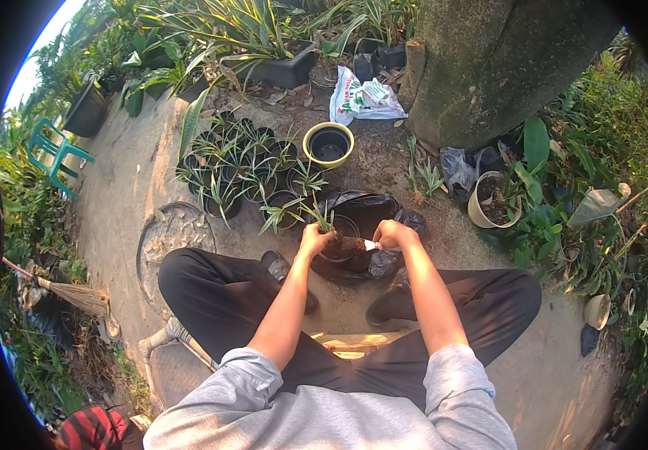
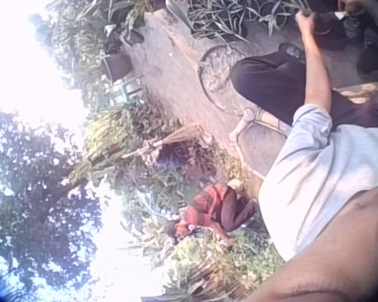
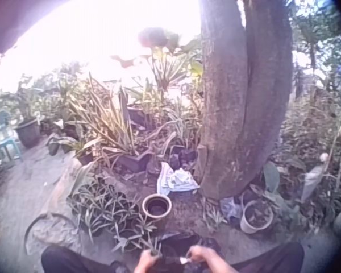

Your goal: The person places a small plant into a black pot, fills the pot with soil from a bag using a wooden scoop, and then places the potted plant into a plastic seedling tray.

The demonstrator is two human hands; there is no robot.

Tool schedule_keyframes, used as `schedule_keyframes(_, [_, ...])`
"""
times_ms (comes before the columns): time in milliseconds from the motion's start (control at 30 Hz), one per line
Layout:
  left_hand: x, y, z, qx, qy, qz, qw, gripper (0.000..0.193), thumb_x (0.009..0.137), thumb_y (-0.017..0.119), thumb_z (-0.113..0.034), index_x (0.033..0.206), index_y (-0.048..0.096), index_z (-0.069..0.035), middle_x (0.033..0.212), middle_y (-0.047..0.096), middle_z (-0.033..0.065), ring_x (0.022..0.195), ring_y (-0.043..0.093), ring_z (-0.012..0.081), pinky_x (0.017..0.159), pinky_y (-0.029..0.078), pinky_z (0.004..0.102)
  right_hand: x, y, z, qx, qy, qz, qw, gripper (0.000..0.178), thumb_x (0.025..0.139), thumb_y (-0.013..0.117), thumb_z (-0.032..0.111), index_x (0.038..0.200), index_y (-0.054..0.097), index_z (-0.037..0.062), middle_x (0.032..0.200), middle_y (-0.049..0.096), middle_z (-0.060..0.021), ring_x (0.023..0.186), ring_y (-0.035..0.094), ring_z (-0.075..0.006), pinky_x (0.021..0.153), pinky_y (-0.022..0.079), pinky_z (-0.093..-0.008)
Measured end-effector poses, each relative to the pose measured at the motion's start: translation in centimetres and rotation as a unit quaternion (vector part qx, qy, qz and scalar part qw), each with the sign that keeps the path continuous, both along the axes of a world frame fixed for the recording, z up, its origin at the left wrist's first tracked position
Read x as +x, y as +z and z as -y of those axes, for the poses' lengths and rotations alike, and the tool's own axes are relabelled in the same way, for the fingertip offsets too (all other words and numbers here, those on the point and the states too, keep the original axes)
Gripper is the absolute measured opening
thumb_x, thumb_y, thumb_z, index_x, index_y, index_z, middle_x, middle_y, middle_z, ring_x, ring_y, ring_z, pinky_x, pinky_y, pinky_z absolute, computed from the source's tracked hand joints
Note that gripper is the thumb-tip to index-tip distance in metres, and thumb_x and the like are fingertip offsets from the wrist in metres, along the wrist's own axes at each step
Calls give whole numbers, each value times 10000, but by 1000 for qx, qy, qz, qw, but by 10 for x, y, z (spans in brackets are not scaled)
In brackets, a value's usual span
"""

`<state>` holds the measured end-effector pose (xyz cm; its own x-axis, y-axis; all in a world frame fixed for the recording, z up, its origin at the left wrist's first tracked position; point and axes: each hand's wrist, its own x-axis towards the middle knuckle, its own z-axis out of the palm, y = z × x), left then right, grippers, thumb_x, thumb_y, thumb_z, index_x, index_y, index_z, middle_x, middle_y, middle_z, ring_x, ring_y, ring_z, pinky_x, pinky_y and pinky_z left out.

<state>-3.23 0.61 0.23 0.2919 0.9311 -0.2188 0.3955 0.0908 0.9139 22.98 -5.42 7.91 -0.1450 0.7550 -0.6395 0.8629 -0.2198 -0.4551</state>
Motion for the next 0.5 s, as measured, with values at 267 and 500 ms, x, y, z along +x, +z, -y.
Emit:
schedule_keyframes(267, [1, 27, 0, 26, -27, -44, 998, 290, 732, 775, -185, 960, 731, -11, 823, 735, 126, 763, 708, 185, 740, 538, 335, -34, -13, -2, -65, 13, -99, 993, 356, 782, 721, 133, 1133, 722, 68, 994, 742, -97, 915, 688, -198, 835, 533, -343])
schedule_keyframes(500, [-5, 24, -2, -4, -35, 0, 999, 261, 735, 754, -150, 964, 739, -24, 845, 737, 130, 784, 705, 183, 744, 539, 329, -45, -2, -7, -69, 7, -77, 995, 364, 776, 743, 156, 1126, 724, 59, 1000, 741, -96, 913, 689, -210, 826, 534, -350])
